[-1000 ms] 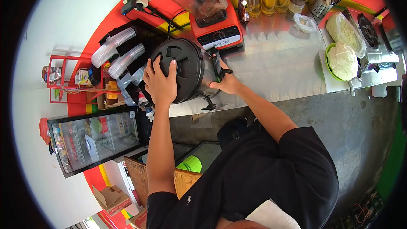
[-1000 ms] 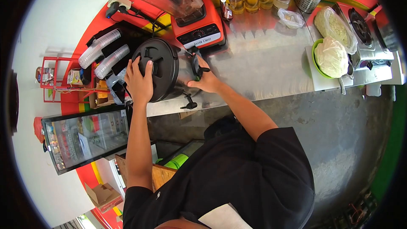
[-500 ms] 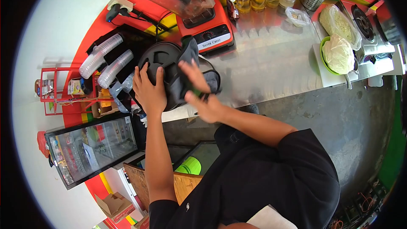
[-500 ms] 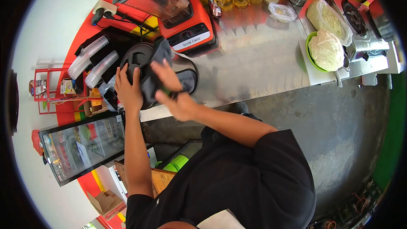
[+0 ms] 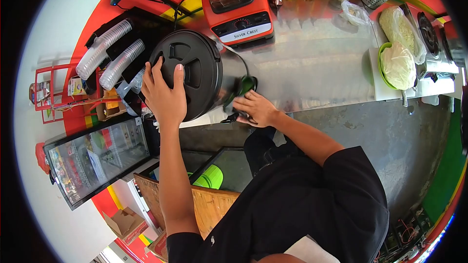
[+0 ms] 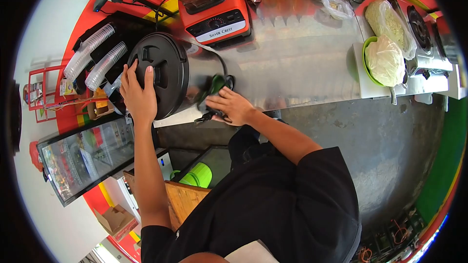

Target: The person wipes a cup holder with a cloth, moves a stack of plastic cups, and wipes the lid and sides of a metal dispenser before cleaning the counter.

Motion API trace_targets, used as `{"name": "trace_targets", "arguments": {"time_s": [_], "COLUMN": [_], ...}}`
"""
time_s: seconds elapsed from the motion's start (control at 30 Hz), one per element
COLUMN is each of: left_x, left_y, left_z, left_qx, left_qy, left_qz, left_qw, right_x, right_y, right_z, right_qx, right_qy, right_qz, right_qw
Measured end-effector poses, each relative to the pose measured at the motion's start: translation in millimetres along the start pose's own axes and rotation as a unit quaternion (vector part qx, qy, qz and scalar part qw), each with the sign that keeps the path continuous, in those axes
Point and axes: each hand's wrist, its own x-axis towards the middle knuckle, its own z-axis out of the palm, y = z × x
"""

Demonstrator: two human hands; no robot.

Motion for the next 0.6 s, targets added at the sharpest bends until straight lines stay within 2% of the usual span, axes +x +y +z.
{"name": "trace_targets", "arguments": {"time_s": [0.07,0.13,0.17,0.2,0.23,0.27,0.3,0.33,0.4,0.43,0.53,0.6], "left_x": [-1,-1,-1,-2,-6,-8,-9,-9,-10,-9,-4,0], "left_y": [1,2,3,5,6,6,4,6,11,11,7,9], "left_z": [1,2,2,1,0,0,4,3,1,2,5,5], "left_qx": [0.006,0.017,0.027,0.026,0.017,0.009,0.013,0.013,0.024,0.024,0.027,0.023], "left_qy": [0.005,0.006,0.007,0.01,0.015,0.018,0.027,0.027,0.023,0.022,0.021,0.007], "left_qz": [-0.014,-0.026,-0.038,-0.037,-0.021,-0.004,0.002,0.006,-0.018,-0.015,-0.022,-0.037], "left_qw": [1.0,0.999,0.999,0.999,1.0,1.0,1.0,1.0,0.999,0.999,0.999,0.999], "right_x": [-3,-3,4,11,19,29,41,50,65,68,69,61], "right_y": [10,18,14,17,24,29,31,26,13,-15,-53,-65], "right_z": [15,27,35,29,18,9,6,0,-19,-46,-62,-45], "right_qx": [-0.01,0.071,0.182,0.18,0.33,0.467,0.474,0.475,0.583,0.641,0.683,0.687], "right_qy": [0.004,0.148,0.325,0.326,0.253,0.169,0.227,0.231,0.279,0.266,0.274,0.226], "right_qz": [0.025,0.043,0.086,0.084,0.203,0.313,0.283,0.282,0.314,0.346,0.305,0.183], "right_qw": [1.0,0.985,0.924,0.924,0.886,0.81,0.802,0.801,0.696,0.632,0.604,0.666]}}
